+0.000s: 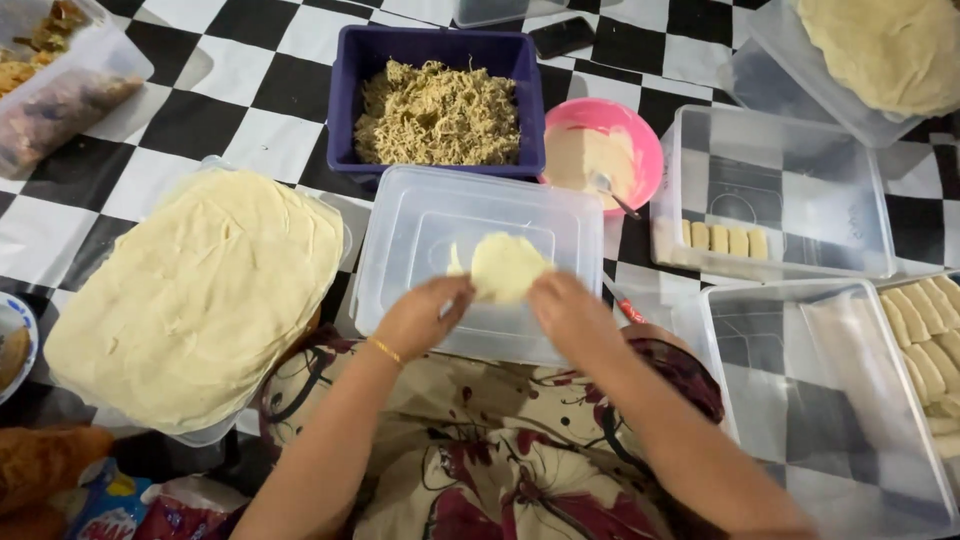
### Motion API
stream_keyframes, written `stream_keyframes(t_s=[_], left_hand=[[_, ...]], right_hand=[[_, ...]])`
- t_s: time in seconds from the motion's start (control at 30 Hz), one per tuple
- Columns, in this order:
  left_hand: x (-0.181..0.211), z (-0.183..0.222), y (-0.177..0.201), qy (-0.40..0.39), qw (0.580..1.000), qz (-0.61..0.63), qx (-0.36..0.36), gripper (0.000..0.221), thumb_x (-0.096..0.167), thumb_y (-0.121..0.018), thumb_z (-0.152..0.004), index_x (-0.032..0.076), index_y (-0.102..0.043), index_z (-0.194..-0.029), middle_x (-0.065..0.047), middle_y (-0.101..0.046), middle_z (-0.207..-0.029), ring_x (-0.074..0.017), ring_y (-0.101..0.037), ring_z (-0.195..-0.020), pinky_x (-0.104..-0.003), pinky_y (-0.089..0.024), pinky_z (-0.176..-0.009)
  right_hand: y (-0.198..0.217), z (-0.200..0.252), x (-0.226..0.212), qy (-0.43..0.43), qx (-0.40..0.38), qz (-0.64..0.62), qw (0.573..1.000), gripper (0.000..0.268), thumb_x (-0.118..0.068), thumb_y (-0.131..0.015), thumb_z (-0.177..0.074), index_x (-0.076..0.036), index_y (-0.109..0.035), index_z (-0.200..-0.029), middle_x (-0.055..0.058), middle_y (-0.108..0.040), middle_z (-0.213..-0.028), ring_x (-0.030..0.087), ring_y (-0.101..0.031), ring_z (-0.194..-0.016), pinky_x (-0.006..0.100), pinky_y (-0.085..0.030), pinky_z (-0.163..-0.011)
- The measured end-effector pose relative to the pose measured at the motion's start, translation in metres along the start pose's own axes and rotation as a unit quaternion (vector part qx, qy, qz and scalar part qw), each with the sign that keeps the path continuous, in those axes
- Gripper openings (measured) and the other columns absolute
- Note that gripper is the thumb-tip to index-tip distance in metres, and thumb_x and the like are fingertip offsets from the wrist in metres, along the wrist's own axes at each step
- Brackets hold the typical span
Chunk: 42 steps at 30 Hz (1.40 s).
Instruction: Rolling and assembling risoles by placing filling on a wrapper and folding it into a roll.
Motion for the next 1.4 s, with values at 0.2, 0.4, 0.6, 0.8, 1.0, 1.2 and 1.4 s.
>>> stream_keyframes(t_s=[0.2,0.4,0.6,0.8,1.0,1.2,1.4], left_hand=[[-0.013,0.041,-0.034,-0.054,0.994,-0.052,-0.077,0.017,0.019,-0.067,-0.091,0.007,-0.067,-0.103,-0.017,-0.074,-0.115,-0.0357,-0.067,-0.116,-0.047,-0.057,-0.094],[-0.029,0.057,-0.051,-0.071,0.975,-0.200,-0.066,0.038,0.044,-0.069,-0.088,0.015,-0.074,-0.111,-0.005,-0.072,-0.121,-0.0250,-0.059,-0.132,-0.041,-0.050,-0.101],[-0.057,0.044,-0.070,-0.012,0.969,-0.244,0.046,0.045,0.043,-0.069,-0.089,0.014,-0.070,-0.123,-0.007,-0.068,-0.127,-0.0253,-0.055,-0.135,-0.045,-0.047,-0.103],[-0.063,0.041,-0.069,-0.012,0.971,-0.240,0.019,0.051,0.042,-0.073,-0.085,0.015,-0.067,-0.127,-0.005,-0.061,-0.136,-0.0241,-0.049,-0.140,-0.045,-0.045,-0.104],[-0.056,0.038,-0.065,-0.022,0.972,-0.235,0.019,0.049,0.046,-0.070,-0.089,0.016,-0.064,-0.128,-0.002,-0.059,-0.137,-0.0224,-0.048,-0.140,-0.041,-0.042,-0.103],[-0.052,0.029,-0.064,-0.007,0.963,-0.268,-0.008,0.056,0.050,-0.067,-0.089,0.018,-0.059,-0.134,0.000,-0.056,-0.137,-0.0193,-0.045,-0.139,-0.040,-0.038,-0.102],[-0.059,-0.013,-0.051,0.096,0.970,-0.211,-0.079,0.043,0.051,-0.060,-0.093,0.023,-0.066,-0.125,0.003,-0.064,-0.122,-0.0197,-0.053,-0.125,-0.045,-0.035,-0.104]], right_hand=[[-0.016,0.044,-0.027,-0.020,-0.128,0.002,0.992,0.018,-0.023,-0.065,-0.097,-0.014,-0.073,-0.110,0.007,-0.066,-0.121,0.030,-0.063,-0.122,0.037,-0.054,-0.096],[-0.030,0.015,0.000,-0.075,-0.236,-0.072,0.966,0.026,-0.032,-0.063,-0.098,-0.016,-0.076,-0.113,0.011,-0.073,-0.114,0.035,-0.061,-0.121,0.049,-0.048,-0.103],[-0.080,-0.082,0.017,0.031,-0.107,-0.087,0.990,0.021,-0.021,-0.056,-0.103,-0.017,-0.074,-0.114,0.007,-0.071,-0.111,0.031,-0.066,-0.109,0.042,-0.053,-0.094],[-0.121,-0.129,0.031,0.106,-0.194,-0.057,0.974,0.010,-0.022,-0.065,-0.096,-0.022,-0.071,-0.104,0.001,-0.066,-0.116,0.030,-0.060,-0.112,0.046,-0.052,-0.092],[-0.096,-0.139,0.037,-0.004,-0.270,-0.163,0.949,0.015,-0.028,-0.071,-0.088,-0.015,-0.069,-0.096,0.006,-0.074,-0.097,0.031,-0.068,-0.101,0.045,-0.053,-0.089],[-0.113,-0.133,0.054,-0.100,-0.304,-0.089,0.943,0.017,-0.036,-0.075,-0.085,-0.025,-0.073,-0.098,-0.003,-0.076,-0.092,0.023,-0.072,-0.097,0.041,-0.058,-0.085],[-0.121,-0.125,0.060,-0.084,-0.288,-0.017,0.954,0.013,-0.036,-0.074,-0.086,-0.025,-0.074,-0.093,0.001,-0.068,-0.096,0.030,-0.067,-0.099,0.044,-0.058,-0.085]])
Point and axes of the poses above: each hand's wrist, its own z-axis away from the middle knuckle, its own y-axis out of the back of the hand, x = y × z, the point moved 3 cm from there along -z, towards the middle knuckle
